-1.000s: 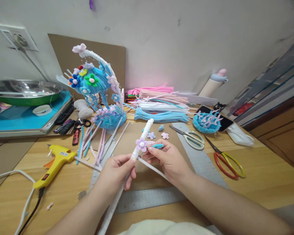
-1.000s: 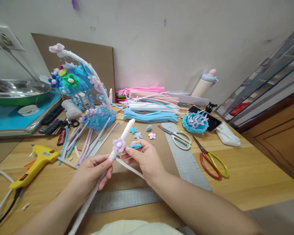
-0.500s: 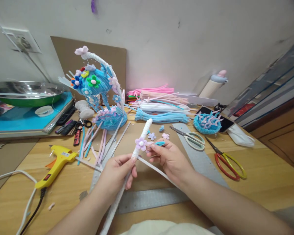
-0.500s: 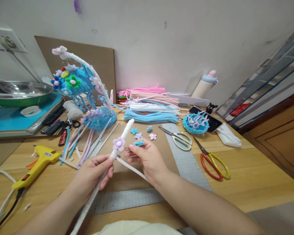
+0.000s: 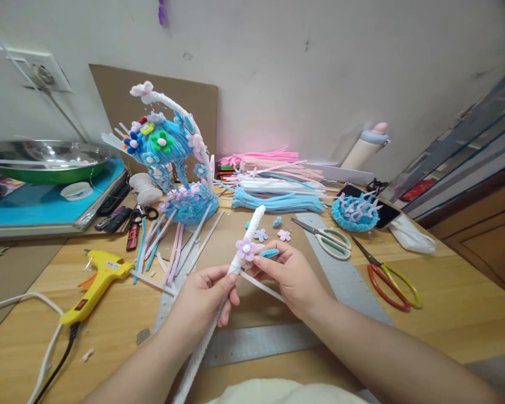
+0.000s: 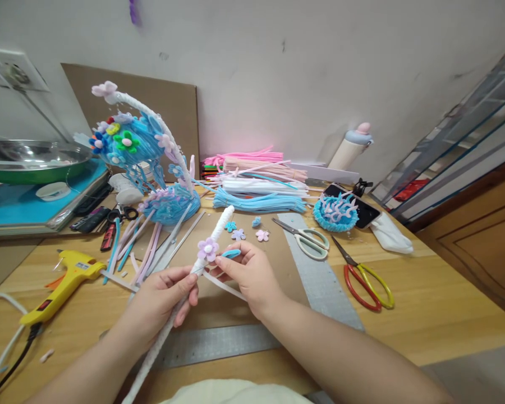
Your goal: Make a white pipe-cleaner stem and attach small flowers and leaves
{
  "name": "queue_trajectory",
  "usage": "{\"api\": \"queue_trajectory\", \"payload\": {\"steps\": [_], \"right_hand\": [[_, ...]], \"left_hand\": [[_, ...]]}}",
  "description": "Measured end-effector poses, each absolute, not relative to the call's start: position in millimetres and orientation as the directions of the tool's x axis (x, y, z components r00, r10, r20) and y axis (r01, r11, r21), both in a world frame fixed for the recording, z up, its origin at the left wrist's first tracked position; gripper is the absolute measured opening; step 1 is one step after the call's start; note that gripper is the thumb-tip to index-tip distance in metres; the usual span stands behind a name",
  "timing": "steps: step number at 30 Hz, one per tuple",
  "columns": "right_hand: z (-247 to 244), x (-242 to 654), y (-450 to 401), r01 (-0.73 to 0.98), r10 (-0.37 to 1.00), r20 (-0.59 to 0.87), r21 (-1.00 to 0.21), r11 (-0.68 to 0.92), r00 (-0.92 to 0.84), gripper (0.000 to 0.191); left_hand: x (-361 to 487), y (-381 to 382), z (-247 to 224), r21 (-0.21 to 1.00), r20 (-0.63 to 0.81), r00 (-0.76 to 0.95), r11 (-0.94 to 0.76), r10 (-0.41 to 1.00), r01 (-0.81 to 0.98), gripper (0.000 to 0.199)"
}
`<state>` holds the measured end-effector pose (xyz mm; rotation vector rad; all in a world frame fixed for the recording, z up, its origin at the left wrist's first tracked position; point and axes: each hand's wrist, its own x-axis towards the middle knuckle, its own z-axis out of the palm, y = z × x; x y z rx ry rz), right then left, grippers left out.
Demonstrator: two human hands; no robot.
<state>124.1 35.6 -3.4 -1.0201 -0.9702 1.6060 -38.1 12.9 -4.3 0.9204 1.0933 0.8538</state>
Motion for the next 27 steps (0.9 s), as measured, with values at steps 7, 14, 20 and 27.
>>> {"api": "queue_trajectory", "payload": {"steps": [7, 14, 20, 27], "right_hand": [[-5, 123, 36, -0.277, 0.962, -0.191, -0.930, -0.241, -0.195, 0.029], [0, 126, 40, -0.230, 0.962, -0.168, -0.949, -0.218, -0.217, 0.029], [6, 128, 39, -0.166, 0.979, -0.124, -0.975, -0.151, -0.161, 0.031], [8, 132, 38, -0.116, 0.990, -0.078, -0.989, -0.091, -0.115, 0.027]], "left_hand": [[-38, 12, -5, 0.911, -0.355, 0.250, 0.393, 0.901, -0.124, 0.030], [-38, 12, -7, 0.913, -0.351, 0.273, 0.392, 0.896, -0.111, 0.029], [-37, 13, -6, 0.918, -0.348, 0.272, 0.385, 0.897, -0.096, 0.031], [-38, 12, -3, 0.913, -0.359, 0.273, 0.397, 0.892, -0.097, 0.031]]}}
